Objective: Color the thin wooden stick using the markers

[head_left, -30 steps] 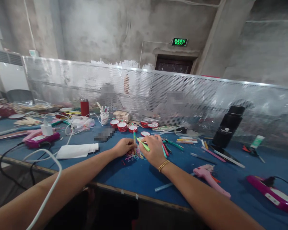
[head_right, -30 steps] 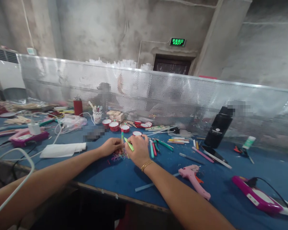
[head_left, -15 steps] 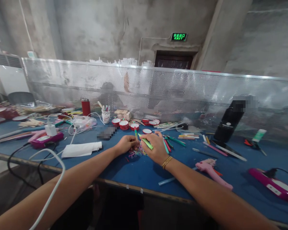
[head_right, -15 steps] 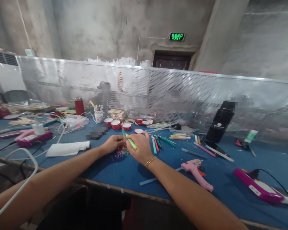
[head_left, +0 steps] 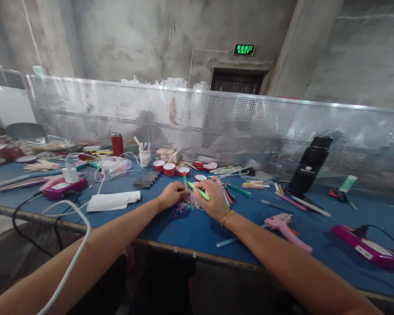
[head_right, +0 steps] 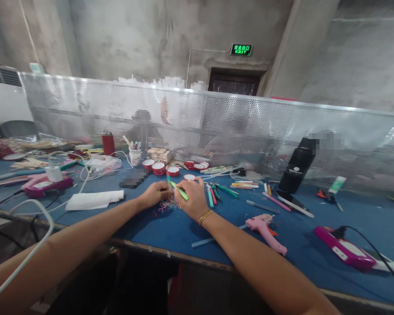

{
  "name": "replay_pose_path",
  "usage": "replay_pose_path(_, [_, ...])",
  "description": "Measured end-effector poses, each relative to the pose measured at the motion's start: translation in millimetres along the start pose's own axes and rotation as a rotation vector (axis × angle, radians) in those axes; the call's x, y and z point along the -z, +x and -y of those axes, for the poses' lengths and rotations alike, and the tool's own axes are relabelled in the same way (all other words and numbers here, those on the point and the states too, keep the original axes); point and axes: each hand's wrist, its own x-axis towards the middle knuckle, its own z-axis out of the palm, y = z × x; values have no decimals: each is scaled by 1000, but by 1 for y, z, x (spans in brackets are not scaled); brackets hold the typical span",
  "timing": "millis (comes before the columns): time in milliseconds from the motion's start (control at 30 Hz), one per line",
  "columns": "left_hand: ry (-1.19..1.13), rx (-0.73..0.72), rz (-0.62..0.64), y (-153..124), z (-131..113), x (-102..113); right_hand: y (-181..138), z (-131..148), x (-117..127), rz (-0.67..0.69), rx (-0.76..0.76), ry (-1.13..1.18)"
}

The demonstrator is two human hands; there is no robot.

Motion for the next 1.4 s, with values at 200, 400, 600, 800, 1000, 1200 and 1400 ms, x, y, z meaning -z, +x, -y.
replay_pose_path(200, [-31,-19,-12,0,4,4,0,0,-1,-27,-16,23])
replay_pose_path(400, [-130,18,-10,-3,-6,5,-1,2,2,-68,-24,35])
replay_pose_path(600, [-177,79,72,-5,-10,3,-2,4,2,-7,1,14])
replay_pose_path(800, [-78,83,96,-3,-5,3,-2,3,-1,51,4,-27])
replay_pose_path(1000, [27,64,132,-2,0,3,-1,3,-2,54,-10,-43])
replay_pose_path(1200, [61,81,122,-1,3,2,-1,3,-4,87,-8,-62])
replay_pose_path(1400, [43,87,101,-1,4,2,0,1,-5,90,-9,-95])
